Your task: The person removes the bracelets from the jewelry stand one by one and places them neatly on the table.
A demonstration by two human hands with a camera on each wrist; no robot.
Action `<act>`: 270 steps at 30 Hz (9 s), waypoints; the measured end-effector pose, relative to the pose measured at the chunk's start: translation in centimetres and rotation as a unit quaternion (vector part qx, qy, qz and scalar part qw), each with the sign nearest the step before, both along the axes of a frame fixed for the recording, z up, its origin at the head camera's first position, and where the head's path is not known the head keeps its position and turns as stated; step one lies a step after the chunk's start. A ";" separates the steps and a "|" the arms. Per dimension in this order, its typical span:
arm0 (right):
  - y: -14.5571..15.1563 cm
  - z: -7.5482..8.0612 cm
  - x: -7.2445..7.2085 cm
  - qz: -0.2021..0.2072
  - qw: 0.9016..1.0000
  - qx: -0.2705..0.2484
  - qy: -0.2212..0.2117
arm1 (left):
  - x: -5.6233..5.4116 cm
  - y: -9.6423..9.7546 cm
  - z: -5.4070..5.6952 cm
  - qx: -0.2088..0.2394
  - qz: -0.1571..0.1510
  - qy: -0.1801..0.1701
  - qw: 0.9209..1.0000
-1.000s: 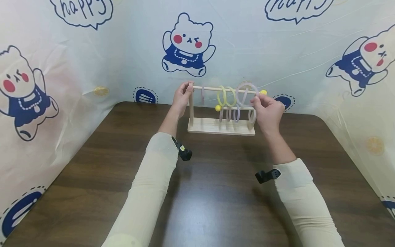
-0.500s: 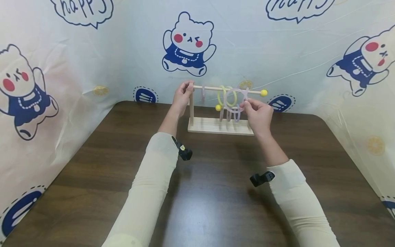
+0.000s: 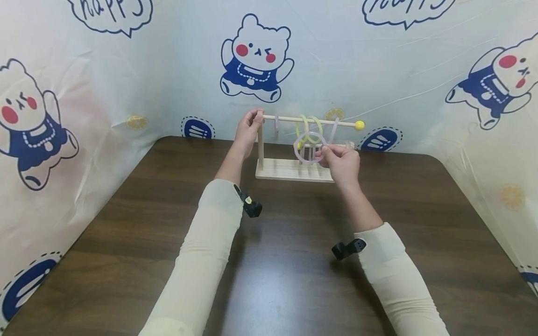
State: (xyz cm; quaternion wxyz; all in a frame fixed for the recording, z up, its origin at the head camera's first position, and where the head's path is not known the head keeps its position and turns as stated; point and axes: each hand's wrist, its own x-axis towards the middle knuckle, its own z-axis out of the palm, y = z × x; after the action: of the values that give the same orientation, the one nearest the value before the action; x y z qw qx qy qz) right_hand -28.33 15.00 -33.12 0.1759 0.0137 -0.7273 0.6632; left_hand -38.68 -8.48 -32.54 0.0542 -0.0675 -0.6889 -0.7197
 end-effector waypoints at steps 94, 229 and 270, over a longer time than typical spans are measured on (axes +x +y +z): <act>-3.7 -7.8 0.2 0.155 0.953 0.198 -0.172 | -0.1 0.2 0.2 0.010 0.009 -0.003 1.000; 2.1 0.9 -4.7 -0.122 0.966 0.209 -0.089 | 0.2 0.2 0.1 0.005 0.011 0.005 1.000; 2.3 0.9 -4.6 -0.181 0.971 0.145 -0.051 | 0.2 0.2 0.3 -0.002 0.006 0.008 1.000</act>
State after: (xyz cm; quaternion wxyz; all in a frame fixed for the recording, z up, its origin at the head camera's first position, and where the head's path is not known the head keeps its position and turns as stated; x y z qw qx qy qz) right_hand -32.91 17.33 -32.20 0.2517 -0.1270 -0.8141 0.5077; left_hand -38.50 -8.26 -32.28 0.0639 -0.0699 -0.6899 -0.7177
